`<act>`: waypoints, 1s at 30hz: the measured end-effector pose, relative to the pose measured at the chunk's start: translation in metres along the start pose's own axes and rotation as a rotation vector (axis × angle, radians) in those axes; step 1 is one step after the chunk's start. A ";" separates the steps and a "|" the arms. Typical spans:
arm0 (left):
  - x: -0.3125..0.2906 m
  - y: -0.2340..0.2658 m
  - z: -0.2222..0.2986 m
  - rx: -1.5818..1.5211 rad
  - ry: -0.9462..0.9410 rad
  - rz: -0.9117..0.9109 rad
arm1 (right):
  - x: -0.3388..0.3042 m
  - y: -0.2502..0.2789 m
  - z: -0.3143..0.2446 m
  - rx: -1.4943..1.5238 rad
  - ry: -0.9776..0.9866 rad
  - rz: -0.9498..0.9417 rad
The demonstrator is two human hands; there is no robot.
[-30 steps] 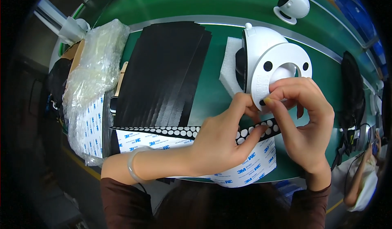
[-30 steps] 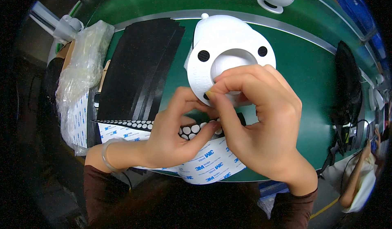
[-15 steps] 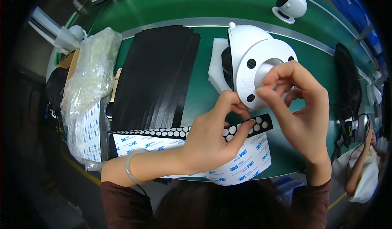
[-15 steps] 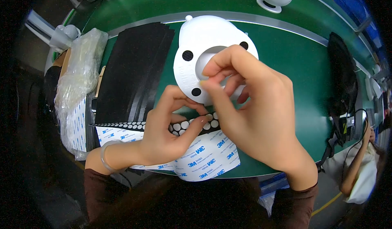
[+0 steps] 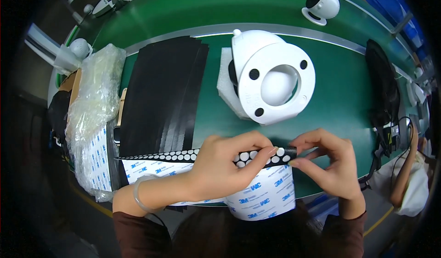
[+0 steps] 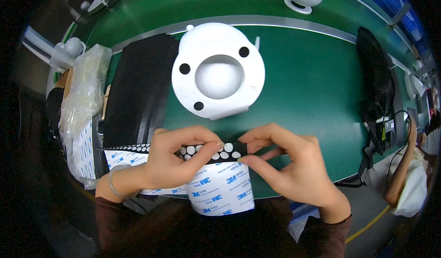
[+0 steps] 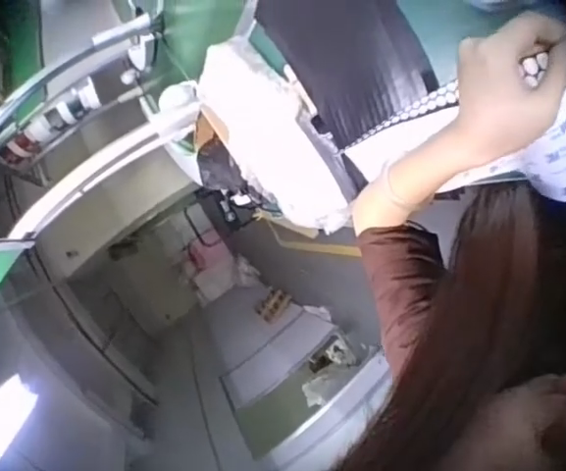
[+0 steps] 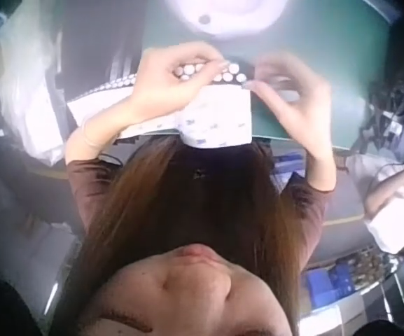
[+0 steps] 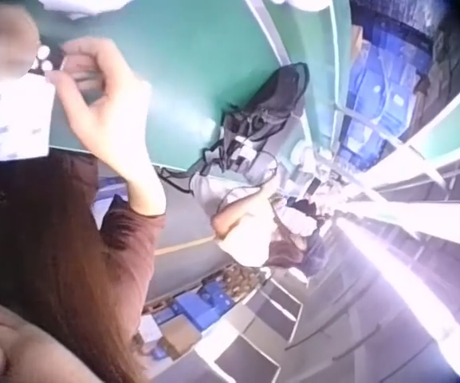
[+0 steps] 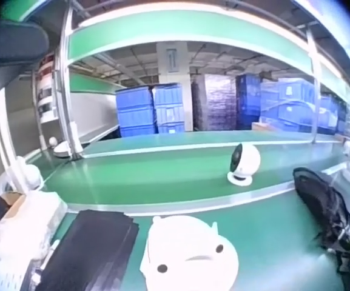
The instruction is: Applying small circular adhesive pads to the base of security cameras on an assembly line.
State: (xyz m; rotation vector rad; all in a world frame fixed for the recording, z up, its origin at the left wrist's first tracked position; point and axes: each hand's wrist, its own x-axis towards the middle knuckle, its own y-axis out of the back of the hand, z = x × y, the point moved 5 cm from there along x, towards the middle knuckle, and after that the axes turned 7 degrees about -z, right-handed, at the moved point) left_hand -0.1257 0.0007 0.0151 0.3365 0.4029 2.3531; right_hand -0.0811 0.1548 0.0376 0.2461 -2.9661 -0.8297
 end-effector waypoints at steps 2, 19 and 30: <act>-0.001 -0.001 0.003 0.126 -0.043 -0.042 | -0.001 -0.004 0.009 0.147 0.015 -0.003; -0.004 -0.002 -0.001 -0.108 0.115 -0.006 | -0.001 -0.010 -0.014 -0.342 0.504 0.190; -0.002 -0.002 -0.008 -0.082 0.122 0.071 | -0.003 0.009 -0.029 -0.275 0.443 0.167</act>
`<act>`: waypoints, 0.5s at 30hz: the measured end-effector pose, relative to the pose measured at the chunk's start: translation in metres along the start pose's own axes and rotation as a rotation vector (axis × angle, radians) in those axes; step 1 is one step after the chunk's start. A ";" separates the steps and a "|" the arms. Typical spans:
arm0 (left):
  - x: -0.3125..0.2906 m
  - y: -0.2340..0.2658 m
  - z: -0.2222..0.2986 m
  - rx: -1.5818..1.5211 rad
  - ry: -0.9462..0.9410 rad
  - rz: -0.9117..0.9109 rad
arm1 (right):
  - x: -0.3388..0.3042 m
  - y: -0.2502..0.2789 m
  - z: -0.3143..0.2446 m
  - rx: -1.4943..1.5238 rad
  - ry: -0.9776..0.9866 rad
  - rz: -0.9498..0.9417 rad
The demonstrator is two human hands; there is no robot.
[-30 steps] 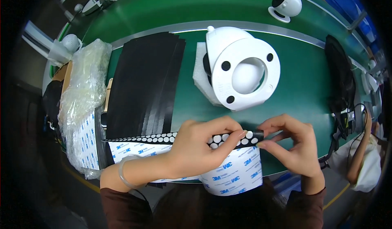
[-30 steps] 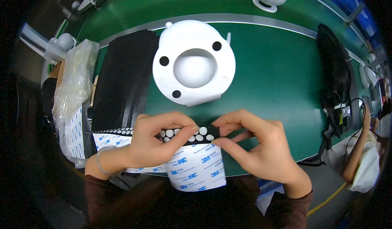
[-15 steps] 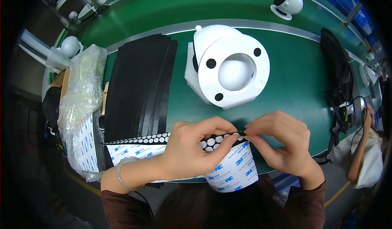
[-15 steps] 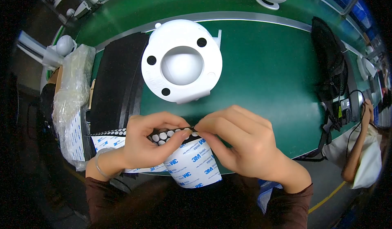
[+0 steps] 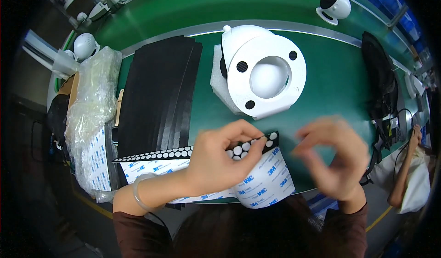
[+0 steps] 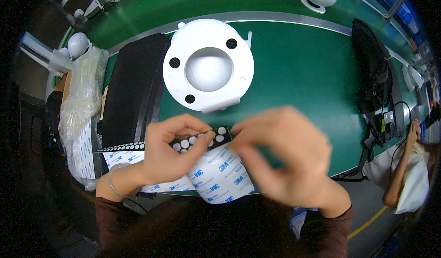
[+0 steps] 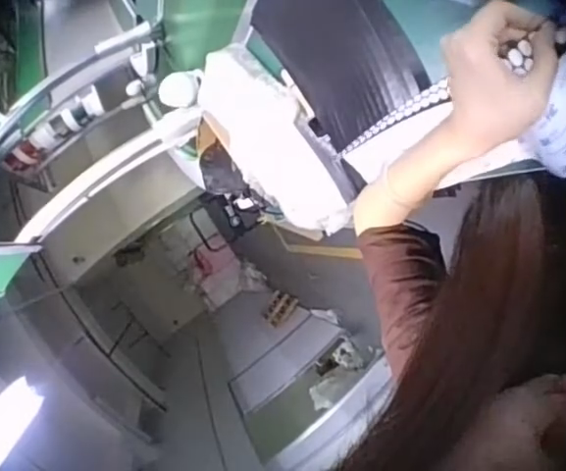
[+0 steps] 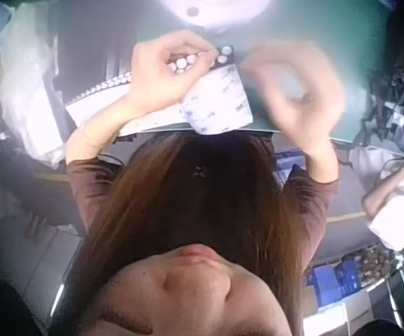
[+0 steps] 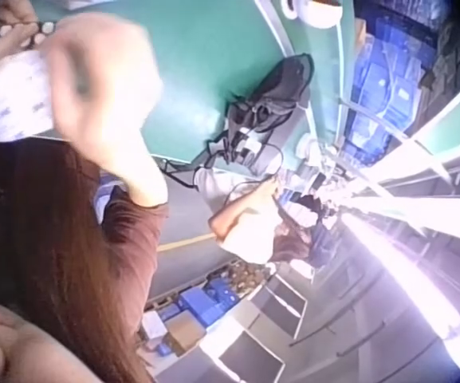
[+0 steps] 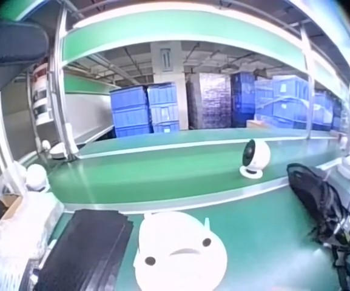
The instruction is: Applying small circular adhesive pads to the base of security cameras on an assembly line.
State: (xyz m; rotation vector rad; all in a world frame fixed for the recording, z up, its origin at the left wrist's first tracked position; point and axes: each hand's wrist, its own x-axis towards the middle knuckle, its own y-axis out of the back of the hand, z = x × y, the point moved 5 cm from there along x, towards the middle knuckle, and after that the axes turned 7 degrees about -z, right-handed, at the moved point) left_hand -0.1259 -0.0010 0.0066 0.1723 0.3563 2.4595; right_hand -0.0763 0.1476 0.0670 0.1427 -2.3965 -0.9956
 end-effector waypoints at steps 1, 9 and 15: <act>0.001 0.001 0.001 0.011 -0.013 0.007 | -0.002 0.007 0.012 0.052 -0.105 0.148; 0.001 0.001 0.005 0.081 -0.108 0.040 | 0.012 -0.005 0.057 0.526 -0.455 0.218; 0.005 0.001 0.004 0.101 -0.093 0.039 | 0.014 -0.007 0.056 0.499 -0.467 0.208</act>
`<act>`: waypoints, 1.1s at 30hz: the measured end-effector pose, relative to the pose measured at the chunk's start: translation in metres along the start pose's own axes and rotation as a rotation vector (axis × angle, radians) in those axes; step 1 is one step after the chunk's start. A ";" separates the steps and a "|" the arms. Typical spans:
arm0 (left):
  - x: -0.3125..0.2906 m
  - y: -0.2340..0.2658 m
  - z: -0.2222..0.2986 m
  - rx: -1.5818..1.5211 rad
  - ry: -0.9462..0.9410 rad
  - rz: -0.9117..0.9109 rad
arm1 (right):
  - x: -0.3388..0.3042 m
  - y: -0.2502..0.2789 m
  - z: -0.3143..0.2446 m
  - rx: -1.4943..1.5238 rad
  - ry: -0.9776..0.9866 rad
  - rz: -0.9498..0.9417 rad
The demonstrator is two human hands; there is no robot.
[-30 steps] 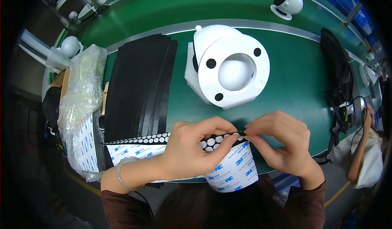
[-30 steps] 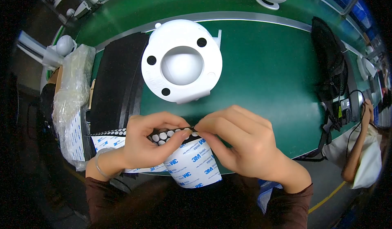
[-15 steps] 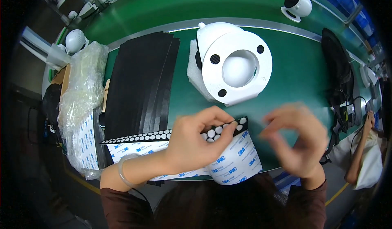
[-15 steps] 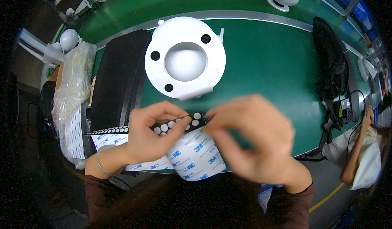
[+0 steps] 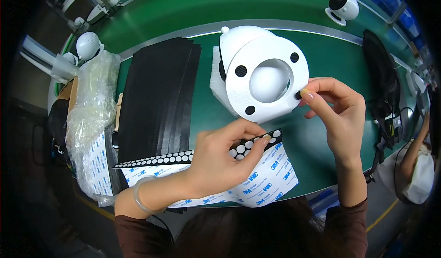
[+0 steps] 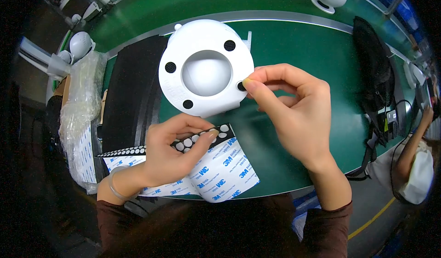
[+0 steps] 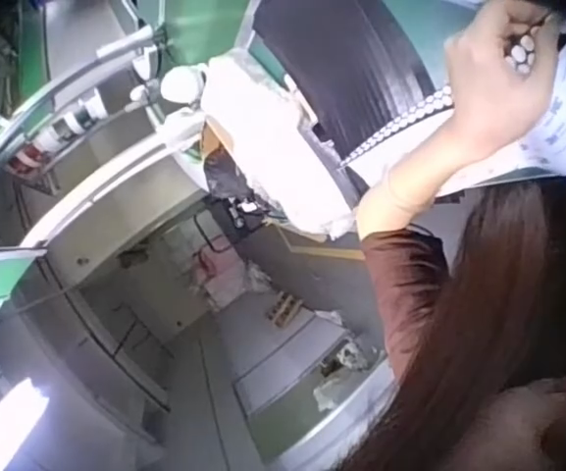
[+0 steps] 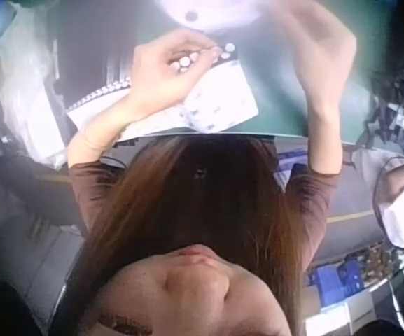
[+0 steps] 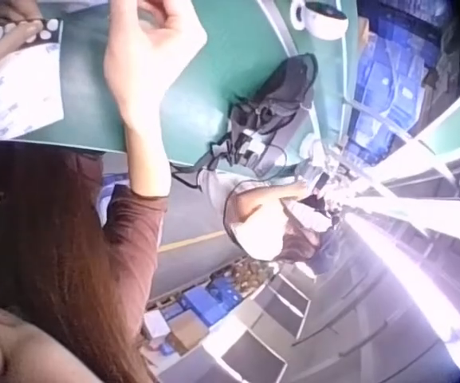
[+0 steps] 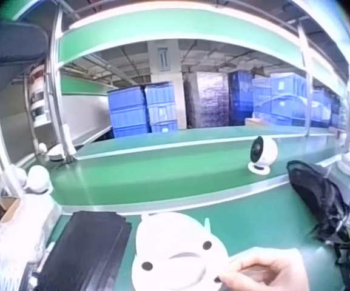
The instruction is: Applying small circular adhesive pads to the base of security cameras on an assembly line.
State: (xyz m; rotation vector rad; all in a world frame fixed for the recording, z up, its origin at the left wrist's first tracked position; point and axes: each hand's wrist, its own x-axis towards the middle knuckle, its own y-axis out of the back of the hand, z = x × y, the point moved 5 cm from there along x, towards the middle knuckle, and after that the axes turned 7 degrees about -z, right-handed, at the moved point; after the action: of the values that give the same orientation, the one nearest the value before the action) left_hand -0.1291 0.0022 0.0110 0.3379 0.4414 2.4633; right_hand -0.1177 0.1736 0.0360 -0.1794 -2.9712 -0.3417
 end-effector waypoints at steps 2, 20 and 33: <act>0.000 0.000 0.000 -0.003 0.001 0.002 | 0.000 -0.001 0.000 -0.001 0.006 0.006; 0.002 0.000 -0.001 -0.007 0.007 -0.025 | 0.014 0.004 0.002 0.079 -0.001 -0.014; 0.000 -0.005 0.001 0.014 0.035 -0.104 | 0.059 -0.062 -0.078 -1.004 0.526 -0.865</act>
State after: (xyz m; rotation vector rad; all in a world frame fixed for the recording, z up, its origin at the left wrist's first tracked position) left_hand -0.1260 0.0064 0.0094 0.2709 0.4797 2.3694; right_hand -0.1742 0.1010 0.1073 0.9429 -1.9409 -1.6166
